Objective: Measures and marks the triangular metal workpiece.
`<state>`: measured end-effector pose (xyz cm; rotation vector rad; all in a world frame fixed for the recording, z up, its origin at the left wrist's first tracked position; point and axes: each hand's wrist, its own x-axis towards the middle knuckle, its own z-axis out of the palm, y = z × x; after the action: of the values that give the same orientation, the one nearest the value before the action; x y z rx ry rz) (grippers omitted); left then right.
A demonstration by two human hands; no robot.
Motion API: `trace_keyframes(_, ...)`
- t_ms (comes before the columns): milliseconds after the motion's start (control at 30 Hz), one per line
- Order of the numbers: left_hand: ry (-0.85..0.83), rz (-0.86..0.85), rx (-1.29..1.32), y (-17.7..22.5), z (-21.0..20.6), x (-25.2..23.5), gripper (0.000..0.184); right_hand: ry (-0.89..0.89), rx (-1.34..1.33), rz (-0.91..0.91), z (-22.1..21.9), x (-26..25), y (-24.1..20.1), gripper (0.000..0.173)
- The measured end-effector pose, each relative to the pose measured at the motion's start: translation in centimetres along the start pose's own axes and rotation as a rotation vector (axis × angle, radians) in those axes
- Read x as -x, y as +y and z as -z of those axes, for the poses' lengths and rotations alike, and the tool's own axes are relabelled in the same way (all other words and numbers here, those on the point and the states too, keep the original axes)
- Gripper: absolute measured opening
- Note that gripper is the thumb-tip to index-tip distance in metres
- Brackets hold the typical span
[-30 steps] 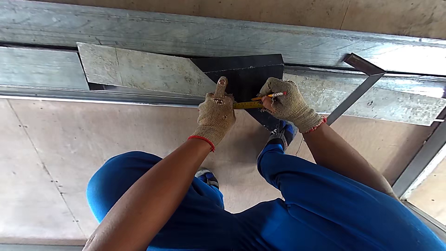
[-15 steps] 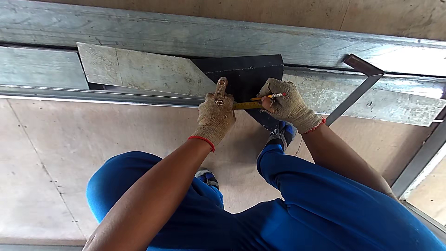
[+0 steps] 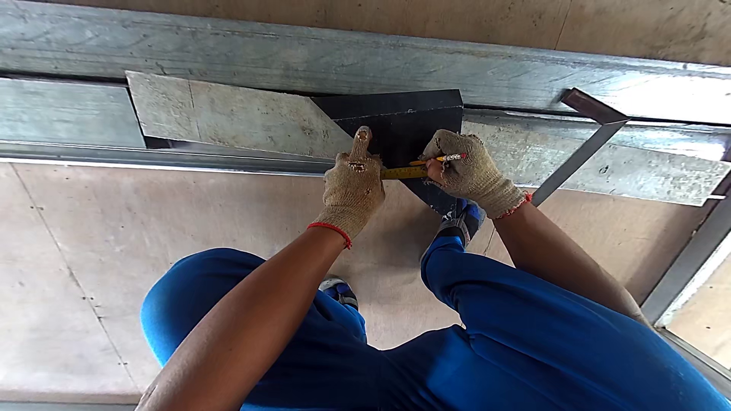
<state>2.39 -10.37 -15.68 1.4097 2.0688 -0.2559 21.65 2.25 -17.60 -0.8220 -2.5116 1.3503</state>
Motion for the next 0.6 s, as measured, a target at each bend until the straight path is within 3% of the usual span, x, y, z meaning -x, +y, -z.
trace_keyframes(600, -0.023, 0.029, 0.006, 0.28, 0.22, -0.03, 0.023, -0.01, 0.013, 0.011, -0.01, 0.04, 0.01, 0.016)
